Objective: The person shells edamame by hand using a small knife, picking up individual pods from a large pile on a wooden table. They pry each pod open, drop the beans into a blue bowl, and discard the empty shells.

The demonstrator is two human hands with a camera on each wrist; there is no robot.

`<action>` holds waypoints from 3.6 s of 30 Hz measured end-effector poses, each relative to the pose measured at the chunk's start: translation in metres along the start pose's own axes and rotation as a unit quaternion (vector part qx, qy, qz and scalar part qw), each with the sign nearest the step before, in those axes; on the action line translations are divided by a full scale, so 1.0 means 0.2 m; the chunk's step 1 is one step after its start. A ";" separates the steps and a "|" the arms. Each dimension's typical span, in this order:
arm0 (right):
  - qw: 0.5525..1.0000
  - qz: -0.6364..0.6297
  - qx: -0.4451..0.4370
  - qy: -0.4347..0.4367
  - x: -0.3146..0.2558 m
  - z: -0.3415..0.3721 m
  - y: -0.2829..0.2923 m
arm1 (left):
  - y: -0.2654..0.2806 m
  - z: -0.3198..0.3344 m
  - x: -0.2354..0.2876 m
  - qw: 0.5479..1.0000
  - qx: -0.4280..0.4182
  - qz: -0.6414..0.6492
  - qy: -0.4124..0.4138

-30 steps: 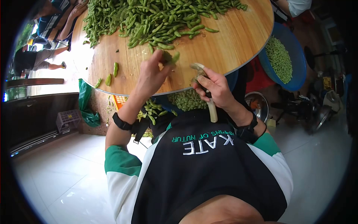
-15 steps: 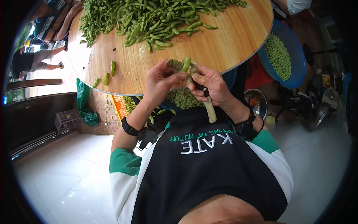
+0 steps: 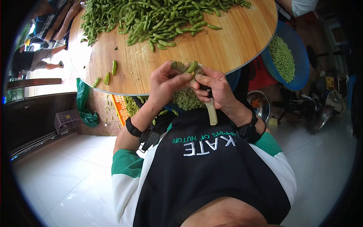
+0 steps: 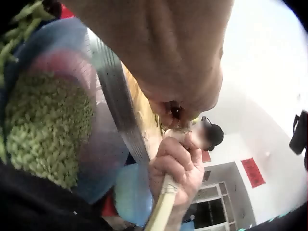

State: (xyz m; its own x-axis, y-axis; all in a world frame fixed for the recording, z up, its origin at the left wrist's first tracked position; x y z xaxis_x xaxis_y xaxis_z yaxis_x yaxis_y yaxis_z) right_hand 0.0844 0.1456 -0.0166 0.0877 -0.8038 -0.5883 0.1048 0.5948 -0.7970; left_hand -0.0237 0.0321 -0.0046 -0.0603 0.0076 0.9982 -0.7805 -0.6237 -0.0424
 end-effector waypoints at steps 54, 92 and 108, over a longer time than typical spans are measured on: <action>0.738 0.627 0.068 0.240 -0.13 0.07 -0.01 | -0.15 0.17 0.19 0.896 -0.127 -0.353 -0.237; 0.993 0.080 -0.060 -0.056 -0.01 0.09 -0.04 | -0.05 0.10 -0.06 0.998 -0.053 0.022 0.017; 0.976 0.211 -0.033 0.051 0.04 0.07 0.00 | -0.04 0.10 -0.08 0.946 -0.095 0.277 0.139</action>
State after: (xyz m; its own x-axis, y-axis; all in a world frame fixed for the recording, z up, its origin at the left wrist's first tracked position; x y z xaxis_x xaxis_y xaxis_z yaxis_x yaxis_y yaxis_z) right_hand 0.0989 0.1396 -0.0199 0.0102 -0.4854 -0.8742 0.0168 0.8742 -0.4852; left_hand -0.0048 0.0214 -0.0184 -0.6339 -0.0587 0.7712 -0.6766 -0.4410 -0.5897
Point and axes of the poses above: each hand's wrist, its own z-axis away from the middle knuckle, its own y-axis out of the back of the hand, x = y × z, the point moved 4 cm from there along -z, towards the middle knuckle, and after that the axes turned 6 degrees about -x, right-handed, at the moved point
